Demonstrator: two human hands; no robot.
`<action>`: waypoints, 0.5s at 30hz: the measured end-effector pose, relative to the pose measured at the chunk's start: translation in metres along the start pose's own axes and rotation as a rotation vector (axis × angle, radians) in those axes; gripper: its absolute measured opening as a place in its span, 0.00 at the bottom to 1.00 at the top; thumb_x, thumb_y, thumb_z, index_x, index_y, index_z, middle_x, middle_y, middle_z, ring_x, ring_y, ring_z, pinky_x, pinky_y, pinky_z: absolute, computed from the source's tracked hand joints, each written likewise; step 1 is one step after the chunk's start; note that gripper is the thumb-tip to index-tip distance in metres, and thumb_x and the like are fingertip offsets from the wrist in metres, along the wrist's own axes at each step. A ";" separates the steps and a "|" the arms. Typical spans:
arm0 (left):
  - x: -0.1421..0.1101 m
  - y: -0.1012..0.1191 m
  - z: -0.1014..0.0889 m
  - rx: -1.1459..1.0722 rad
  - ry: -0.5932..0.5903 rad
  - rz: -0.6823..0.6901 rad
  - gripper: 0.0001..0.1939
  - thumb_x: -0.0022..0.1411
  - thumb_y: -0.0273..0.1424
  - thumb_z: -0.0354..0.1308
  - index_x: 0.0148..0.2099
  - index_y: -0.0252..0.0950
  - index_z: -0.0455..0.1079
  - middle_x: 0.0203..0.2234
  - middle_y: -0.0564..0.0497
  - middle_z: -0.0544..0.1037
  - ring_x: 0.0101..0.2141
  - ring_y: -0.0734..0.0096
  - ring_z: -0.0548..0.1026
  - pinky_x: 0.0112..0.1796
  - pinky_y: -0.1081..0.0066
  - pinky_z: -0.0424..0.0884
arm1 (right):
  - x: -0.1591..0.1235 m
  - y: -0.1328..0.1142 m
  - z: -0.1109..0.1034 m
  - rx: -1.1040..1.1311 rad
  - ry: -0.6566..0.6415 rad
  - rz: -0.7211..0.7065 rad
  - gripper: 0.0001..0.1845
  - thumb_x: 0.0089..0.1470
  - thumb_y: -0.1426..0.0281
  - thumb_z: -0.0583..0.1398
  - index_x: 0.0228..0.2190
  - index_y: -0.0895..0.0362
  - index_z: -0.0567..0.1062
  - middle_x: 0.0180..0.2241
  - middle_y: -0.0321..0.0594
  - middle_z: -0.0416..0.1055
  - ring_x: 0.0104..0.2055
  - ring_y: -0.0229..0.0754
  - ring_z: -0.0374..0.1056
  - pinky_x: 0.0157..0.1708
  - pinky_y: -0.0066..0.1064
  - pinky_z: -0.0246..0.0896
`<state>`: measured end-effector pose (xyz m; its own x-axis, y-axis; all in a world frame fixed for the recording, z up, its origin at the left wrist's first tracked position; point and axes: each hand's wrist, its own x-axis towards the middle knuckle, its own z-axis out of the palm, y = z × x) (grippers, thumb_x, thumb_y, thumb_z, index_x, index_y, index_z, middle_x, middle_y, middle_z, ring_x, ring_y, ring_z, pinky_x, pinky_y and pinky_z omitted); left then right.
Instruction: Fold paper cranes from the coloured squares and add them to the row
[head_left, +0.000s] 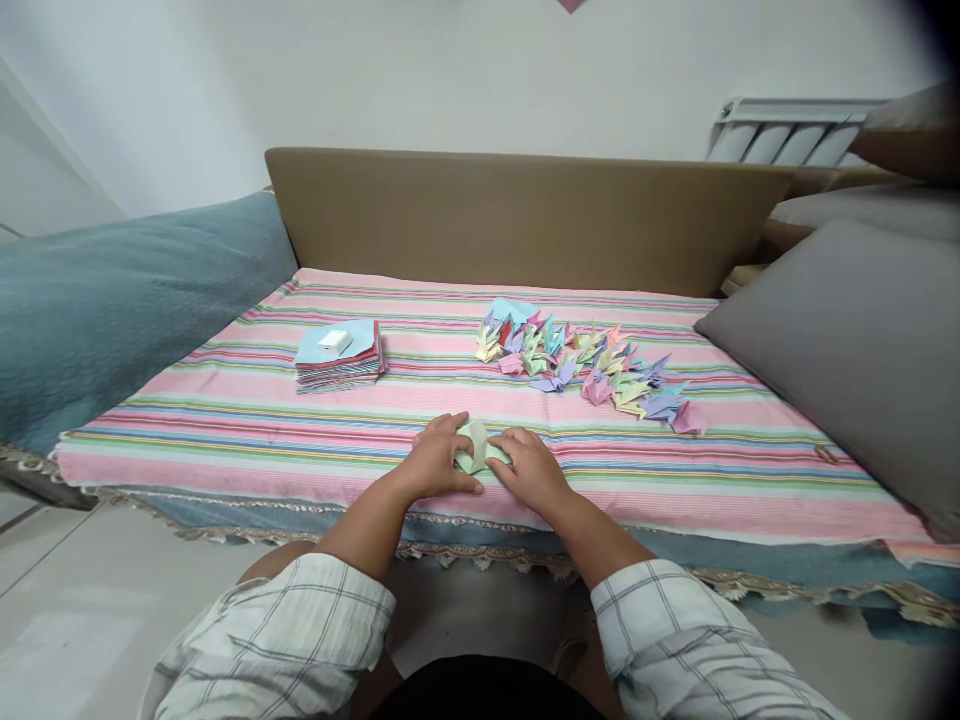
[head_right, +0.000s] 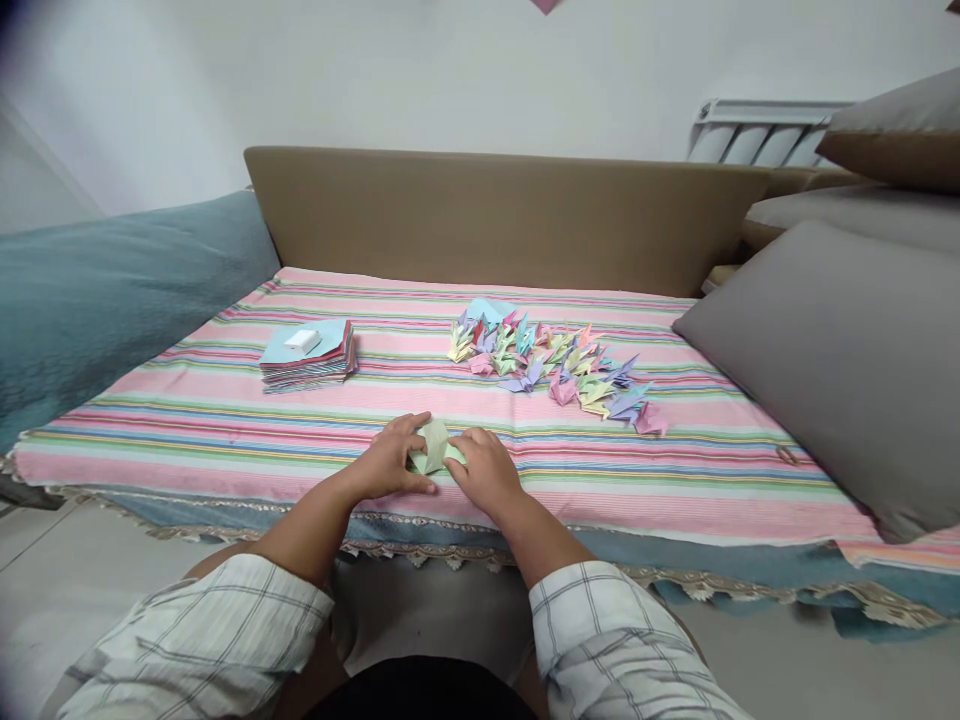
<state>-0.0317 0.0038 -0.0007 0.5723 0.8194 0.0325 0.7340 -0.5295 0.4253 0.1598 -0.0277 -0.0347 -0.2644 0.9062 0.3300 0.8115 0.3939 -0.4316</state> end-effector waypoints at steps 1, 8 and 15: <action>0.000 0.001 0.001 0.009 0.000 -0.008 0.22 0.38 0.44 0.68 0.35 0.39 0.75 0.61 0.46 0.53 0.59 0.44 0.50 0.55 0.52 0.53 | 0.000 0.000 0.000 0.003 0.002 -0.003 0.16 0.53 0.66 0.57 0.44 0.56 0.72 0.41 0.44 0.67 0.45 0.46 0.61 0.45 0.36 0.57; 0.001 -0.003 0.001 -0.041 -0.007 0.008 0.11 0.48 0.38 0.64 0.36 0.43 0.76 0.60 0.48 0.58 0.59 0.51 0.53 0.55 0.55 0.53 | 0.000 0.000 0.001 0.027 -0.002 0.008 0.17 0.52 0.67 0.58 0.45 0.56 0.72 0.41 0.44 0.68 0.45 0.46 0.61 0.46 0.37 0.57; 0.006 -0.004 0.001 -0.187 0.081 -0.016 0.37 0.45 0.36 0.66 0.58 0.41 0.60 0.57 0.45 0.63 0.56 0.55 0.60 0.54 0.58 0.57 | 0.000 -0.001 0.001 0.005 -0.010 0.018 0.18 0.52 0.67 0.58 0.46 0.57 0.71 0.41 0.44 0.67 0.45 0.46 0.60 0.47 0.36 0.56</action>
<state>-0.0308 0.0101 -0.0031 0.5241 0.8465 0.0935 0.6578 -0.4721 0.5868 0.1587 -0.0275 -0.0352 -0.2545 0.9147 0.3138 0.8138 0.3779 -0.4416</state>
